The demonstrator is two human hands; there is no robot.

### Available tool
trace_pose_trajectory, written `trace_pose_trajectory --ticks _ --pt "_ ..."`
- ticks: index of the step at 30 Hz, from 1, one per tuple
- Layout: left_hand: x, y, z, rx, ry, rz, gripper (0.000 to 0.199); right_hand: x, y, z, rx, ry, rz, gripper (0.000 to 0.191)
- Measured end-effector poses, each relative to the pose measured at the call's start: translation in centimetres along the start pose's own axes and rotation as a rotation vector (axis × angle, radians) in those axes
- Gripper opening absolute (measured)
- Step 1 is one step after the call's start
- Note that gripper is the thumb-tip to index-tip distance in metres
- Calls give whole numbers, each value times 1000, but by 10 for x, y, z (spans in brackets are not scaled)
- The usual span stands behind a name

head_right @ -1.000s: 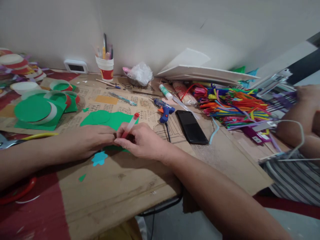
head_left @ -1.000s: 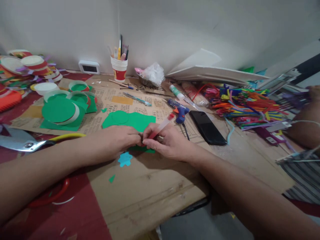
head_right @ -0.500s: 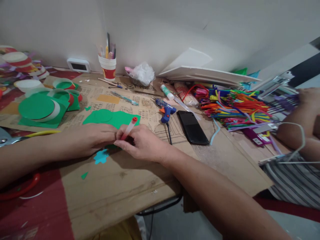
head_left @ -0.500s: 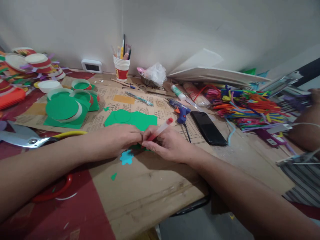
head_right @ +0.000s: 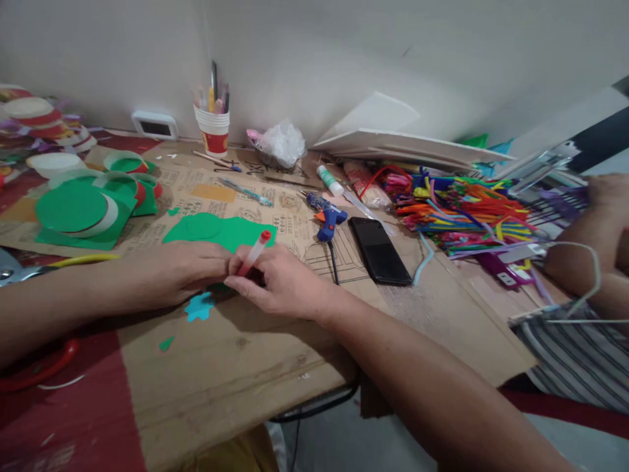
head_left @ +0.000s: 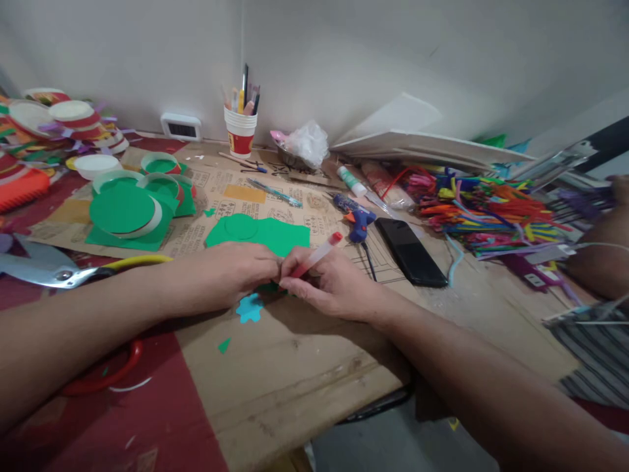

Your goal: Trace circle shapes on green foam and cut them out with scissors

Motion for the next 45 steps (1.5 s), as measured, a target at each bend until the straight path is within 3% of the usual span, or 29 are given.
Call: trace_pose_trajectory --ticks 15,45 --pt "0 0 0 21 14 3 25 5 10 -2 -43 8 -36 16" --pt "0 -3 0 53 25 33 27 2 7 -2 36 -9 -108 17"
Point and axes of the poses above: each hand's wrist, its own z-axis towards the middle knuckle, its own y-axis out of the back of the hand, x = y × z, the point moved 10 cm from there along z, towards the middle knuckle, and after that the axes turned 10 degrees about z, right-handed, at the moved point
